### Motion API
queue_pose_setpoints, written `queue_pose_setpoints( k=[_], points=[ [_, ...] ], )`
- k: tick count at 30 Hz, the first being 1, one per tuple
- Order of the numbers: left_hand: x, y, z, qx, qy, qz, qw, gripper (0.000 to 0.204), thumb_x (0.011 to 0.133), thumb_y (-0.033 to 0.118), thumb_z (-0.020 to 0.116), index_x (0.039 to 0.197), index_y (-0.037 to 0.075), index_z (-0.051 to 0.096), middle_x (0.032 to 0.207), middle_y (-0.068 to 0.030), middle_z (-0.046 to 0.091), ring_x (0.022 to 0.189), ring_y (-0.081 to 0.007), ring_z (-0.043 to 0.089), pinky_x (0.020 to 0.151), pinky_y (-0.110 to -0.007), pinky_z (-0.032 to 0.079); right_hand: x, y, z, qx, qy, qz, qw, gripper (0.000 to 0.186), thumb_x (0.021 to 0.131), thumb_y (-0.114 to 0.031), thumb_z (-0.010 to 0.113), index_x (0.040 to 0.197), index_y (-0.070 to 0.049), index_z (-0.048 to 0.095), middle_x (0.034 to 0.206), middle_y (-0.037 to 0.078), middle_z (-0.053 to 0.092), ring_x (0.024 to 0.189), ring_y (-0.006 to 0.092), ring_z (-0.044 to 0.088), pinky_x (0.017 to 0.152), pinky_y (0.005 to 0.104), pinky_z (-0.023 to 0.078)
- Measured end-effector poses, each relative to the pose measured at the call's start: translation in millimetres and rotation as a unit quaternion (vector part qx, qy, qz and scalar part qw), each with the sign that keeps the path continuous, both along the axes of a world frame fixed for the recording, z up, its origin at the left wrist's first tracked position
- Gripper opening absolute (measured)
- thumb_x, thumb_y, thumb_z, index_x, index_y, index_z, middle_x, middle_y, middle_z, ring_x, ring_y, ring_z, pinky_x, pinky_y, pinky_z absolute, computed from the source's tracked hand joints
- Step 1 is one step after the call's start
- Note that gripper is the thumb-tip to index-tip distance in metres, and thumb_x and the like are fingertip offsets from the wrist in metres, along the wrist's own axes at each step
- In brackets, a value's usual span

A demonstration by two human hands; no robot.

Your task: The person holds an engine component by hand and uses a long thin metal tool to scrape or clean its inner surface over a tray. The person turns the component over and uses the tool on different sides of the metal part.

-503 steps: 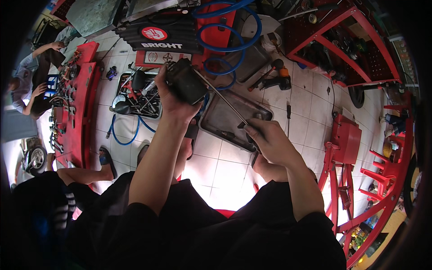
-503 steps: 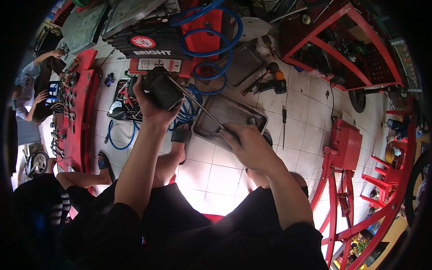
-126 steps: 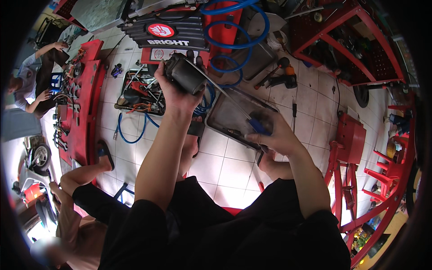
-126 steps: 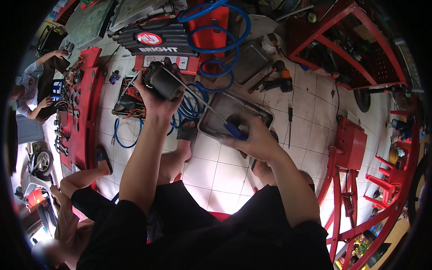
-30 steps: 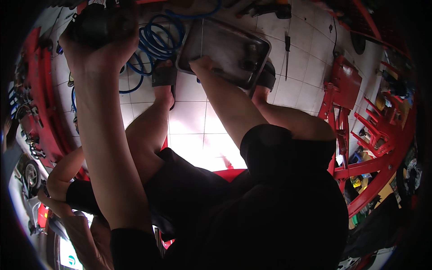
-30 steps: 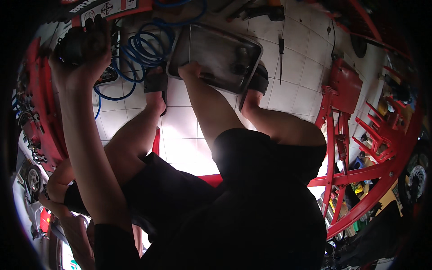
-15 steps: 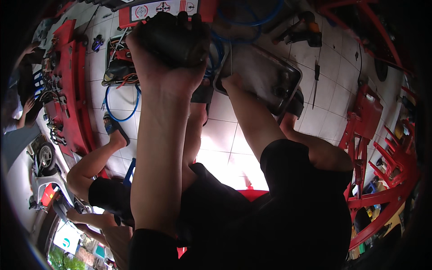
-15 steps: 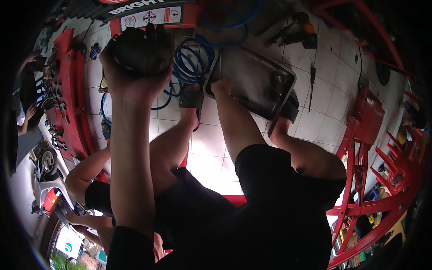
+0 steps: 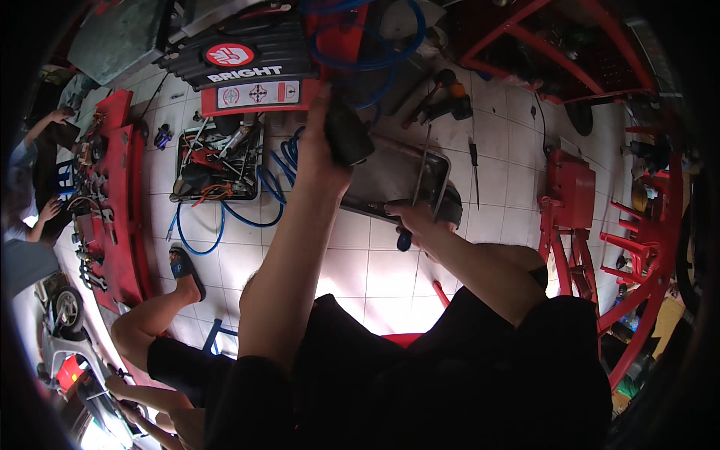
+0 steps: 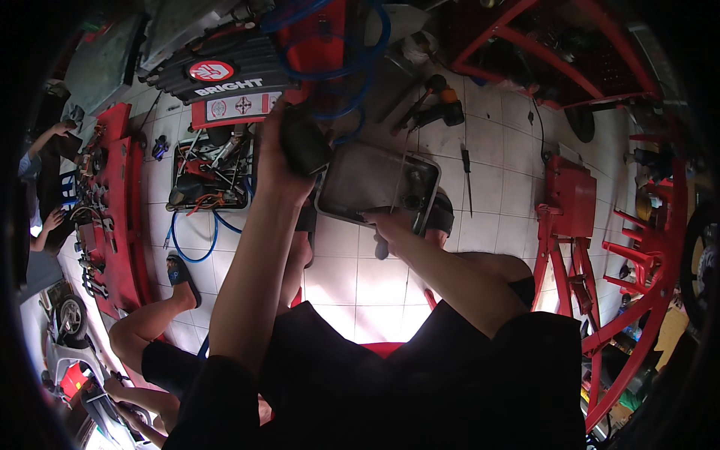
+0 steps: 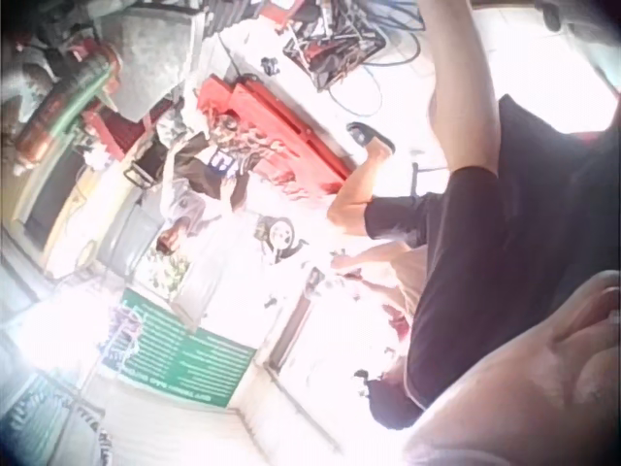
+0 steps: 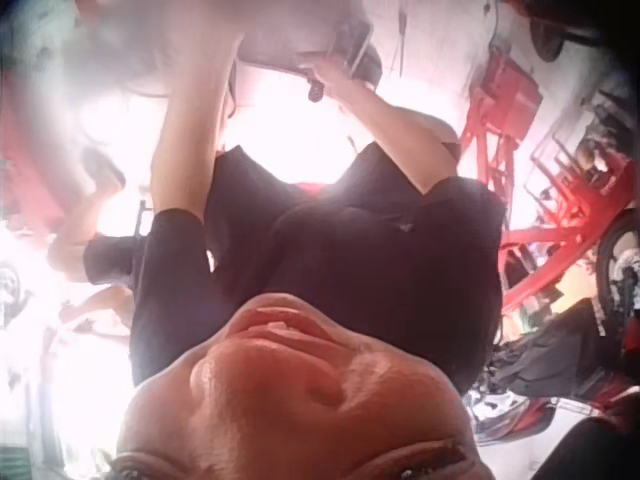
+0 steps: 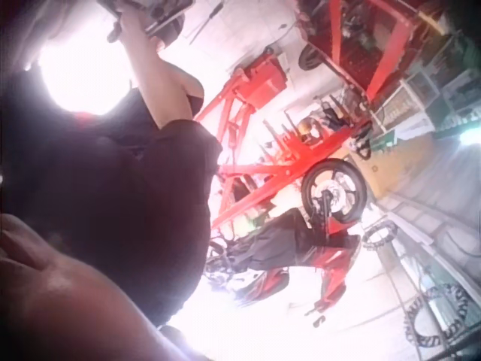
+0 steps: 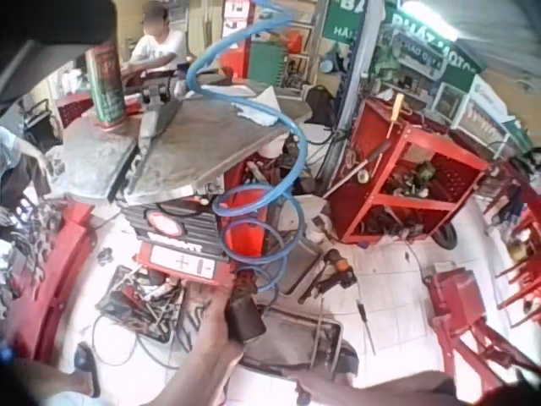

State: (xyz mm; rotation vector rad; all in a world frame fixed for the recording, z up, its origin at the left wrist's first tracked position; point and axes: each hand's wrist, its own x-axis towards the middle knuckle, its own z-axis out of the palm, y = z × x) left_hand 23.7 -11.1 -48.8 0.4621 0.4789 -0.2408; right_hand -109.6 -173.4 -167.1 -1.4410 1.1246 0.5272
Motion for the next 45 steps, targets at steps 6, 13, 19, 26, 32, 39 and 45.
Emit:
queue_pose_setpoints(
  k=[6,13,19,26,32,39,45],
  points=[
    [-15,-30,12,0.011,-0.017,-0.102,0.995,0.037,0.091,0.041,0.065,0.115,0.012,0.059,0.098,-0.0035,0.064,0.087,-0.0181,0.063,0.081,-0.037,0.054,3,-26,133,0.126,-0.172,-0.063,0.975,0.033,0.077,-0.008,0.074,0.107,-0.004,0.06,0.079,0.001,0.057,0.058,0.0104,0.046,0.051,0.0282,0.04],
    [-11,-11,-7,0.233,-0.062,-0.077,0.967,0.044,0.092,0.04,0.063,0.124,0.011,0.056,0.105,-0.0086,0.062,0.094,-0.0204,0.062,0.078,-0.037,0.053,35,-44,152,0.149,-0.265,0.027,0.952,0.038,0.082,-0.01,0.071,0.115,-0.001,0.055,0.098,0.008,0.062,0.08,0.0147,0.056,0.056,0.029,0.042],
    [-10,5,-12,0.119,0.008,-0.128,0.985,0.041,0.097,0.038,0.053,0.126,0.008,0.054,0.119,-0.014,0.056,0.112,-0.0312,0.055,0.099,-0.05,0.044,46,-67,148,0.179,-0.284,-0.001,0.942,0.035,0.081,-0.01,0.072,0.112,0.0,0.057,0.095,0.008,0.063,0.075,0.0146,0.058,0.053,0.0274,0.04],
    [-33,-23,32,-0.209,-0.079,-0.186,0.957,0.068,0.094,0.053,0.048,0.136,0.0,0.041,0.132,-0.0259,0.047,0.129,-0.0449,0.042,0.109,-0.065,0.028,54,-62,161,0.135,-0.316,-0.013,0.939,0.025,0.079,-0.011,0.075,0.099,0.001,0.065,0.09,0.008,0.066,0.071,0.0126,0.059,0.054,0.0269,0.041],
    [-33,-26,28,-0.154,0.002,-0.18,0.971,0.064,0.089,0.054,0.058,0.128,0.003,0.049,0.123,-0.021,0.056,0.122,-0.039,0.05,0.107,-0.061,0.035,62,-51,167,0.092,-0.358,0.049,0.928,0.025,0.075,-0.008,0.079,0.092,0.003,0.065,0.077,0.005,0.065,0.061,0.0106,0.056,0.049,0.0248,0.039],
    [-32,-7,12,-0.052,0.048,-0.13,0.989,0.045,0.09,0.045,0.054,0.114,0.008,0.06,0.106,-0.0136,0.066,0.101,-0.0298,0.064,0.087,-0.043,0.053,62,-29,153,0.037,-0.393,0.151,0.906,0.023,0.072,-0.01,0.083,0.087,0.002,0.071,0.071,0.005,0.066,0.054,0.0071,0.053,0.045,0.0235,0.036],
    [-37,-17,24,-0.021,0.053,-0.128,0.99,0.045,0.091,0.043,0.05,0.112,0.004,0.06,0.102,-0.0148,0.066,0.095,-0.0291,0.064,0.087,-0.042,0.053,63,-24,141,-0.063,-0.47,0.193,0.859,0.023,0.068,-0.009,0.082,0.089,-0.001,0.074,0.074,0.006,0.07,0.067,0.0105,0.06,0.064,0.0284,0.048]
  ],
)
